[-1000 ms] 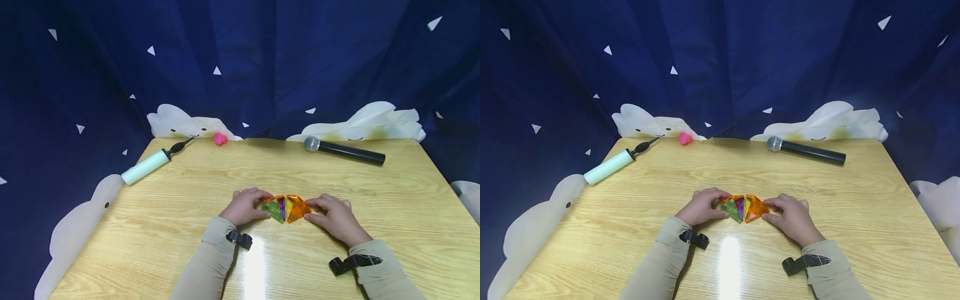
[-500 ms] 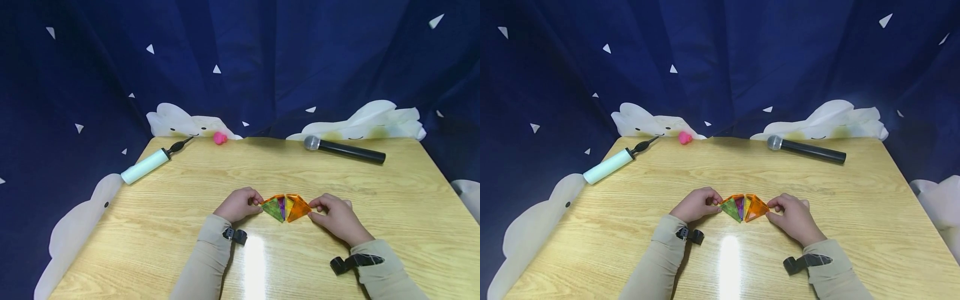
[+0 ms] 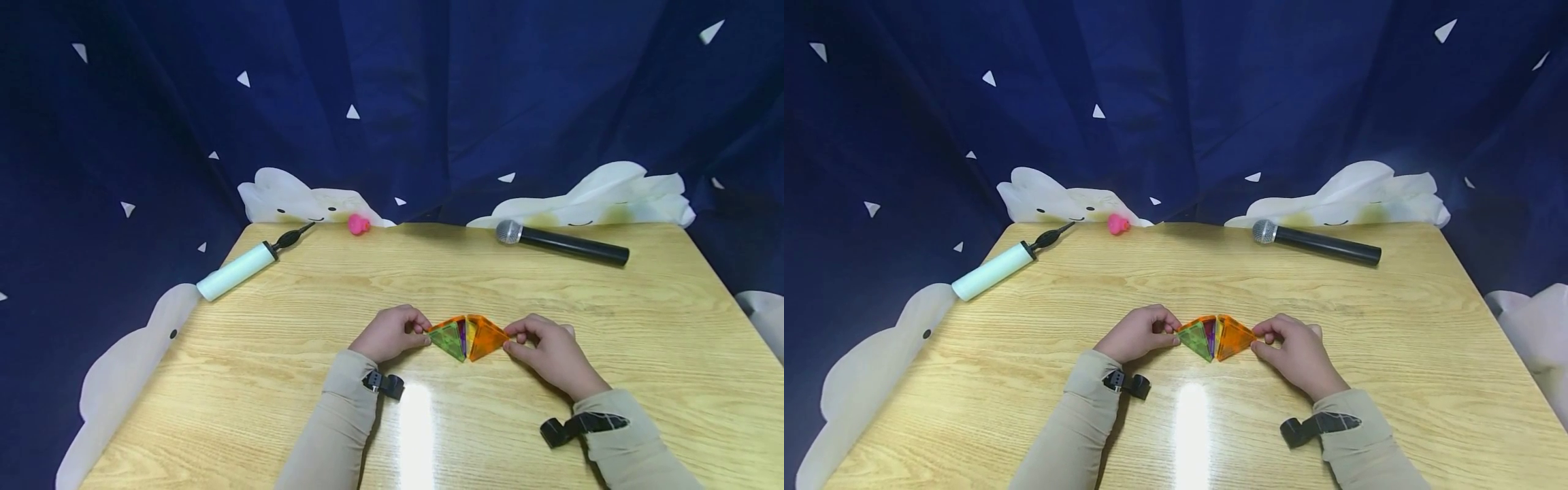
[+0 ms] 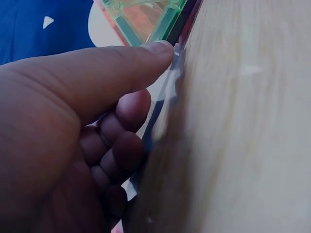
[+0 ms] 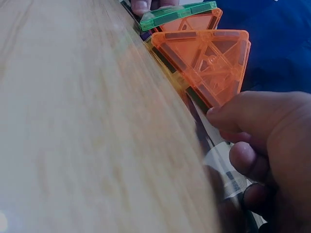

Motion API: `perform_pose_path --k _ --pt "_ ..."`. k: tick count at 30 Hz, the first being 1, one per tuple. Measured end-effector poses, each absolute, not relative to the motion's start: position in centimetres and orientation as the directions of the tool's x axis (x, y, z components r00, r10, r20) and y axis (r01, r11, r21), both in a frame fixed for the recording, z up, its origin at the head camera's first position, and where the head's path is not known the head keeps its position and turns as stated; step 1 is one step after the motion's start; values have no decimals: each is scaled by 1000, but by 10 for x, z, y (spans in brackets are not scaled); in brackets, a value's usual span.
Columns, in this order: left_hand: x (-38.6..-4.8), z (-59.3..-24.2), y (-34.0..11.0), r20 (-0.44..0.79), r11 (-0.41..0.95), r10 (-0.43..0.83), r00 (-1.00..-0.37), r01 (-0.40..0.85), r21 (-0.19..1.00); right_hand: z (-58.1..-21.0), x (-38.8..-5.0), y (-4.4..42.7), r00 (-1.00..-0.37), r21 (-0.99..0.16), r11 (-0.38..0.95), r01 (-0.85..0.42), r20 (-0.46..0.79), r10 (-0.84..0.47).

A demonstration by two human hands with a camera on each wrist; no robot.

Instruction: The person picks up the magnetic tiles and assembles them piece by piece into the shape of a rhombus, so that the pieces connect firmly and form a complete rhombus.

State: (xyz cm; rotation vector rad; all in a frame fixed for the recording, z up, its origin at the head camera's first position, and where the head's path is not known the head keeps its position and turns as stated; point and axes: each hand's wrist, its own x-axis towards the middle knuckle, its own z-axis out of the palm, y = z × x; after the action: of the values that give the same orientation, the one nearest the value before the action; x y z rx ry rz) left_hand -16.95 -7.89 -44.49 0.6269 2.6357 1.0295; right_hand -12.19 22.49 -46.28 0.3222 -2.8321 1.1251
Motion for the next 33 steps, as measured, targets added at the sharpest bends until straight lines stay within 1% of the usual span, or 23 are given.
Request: perform_pose_path --k 6,21,25,33 --pt "-170 -446 -80 -59 643 476 -877 301 705 -465 -122 227 -973 -705 671 -230 164 -161" --pt "-170 -447 -82 0 563 496 -868 322 761 -467 -121 230 -974 -751 622 -224 148 -172" --pt "-170 -447 -81 16 559 496 -868 333 759 -466 -121 230 -975 -756 617 -219 142 -171" --pt "-169 -447 -80 8 568 487 -873 324 756 -466 -121 230 -978 -764 611 -205 131 -165"
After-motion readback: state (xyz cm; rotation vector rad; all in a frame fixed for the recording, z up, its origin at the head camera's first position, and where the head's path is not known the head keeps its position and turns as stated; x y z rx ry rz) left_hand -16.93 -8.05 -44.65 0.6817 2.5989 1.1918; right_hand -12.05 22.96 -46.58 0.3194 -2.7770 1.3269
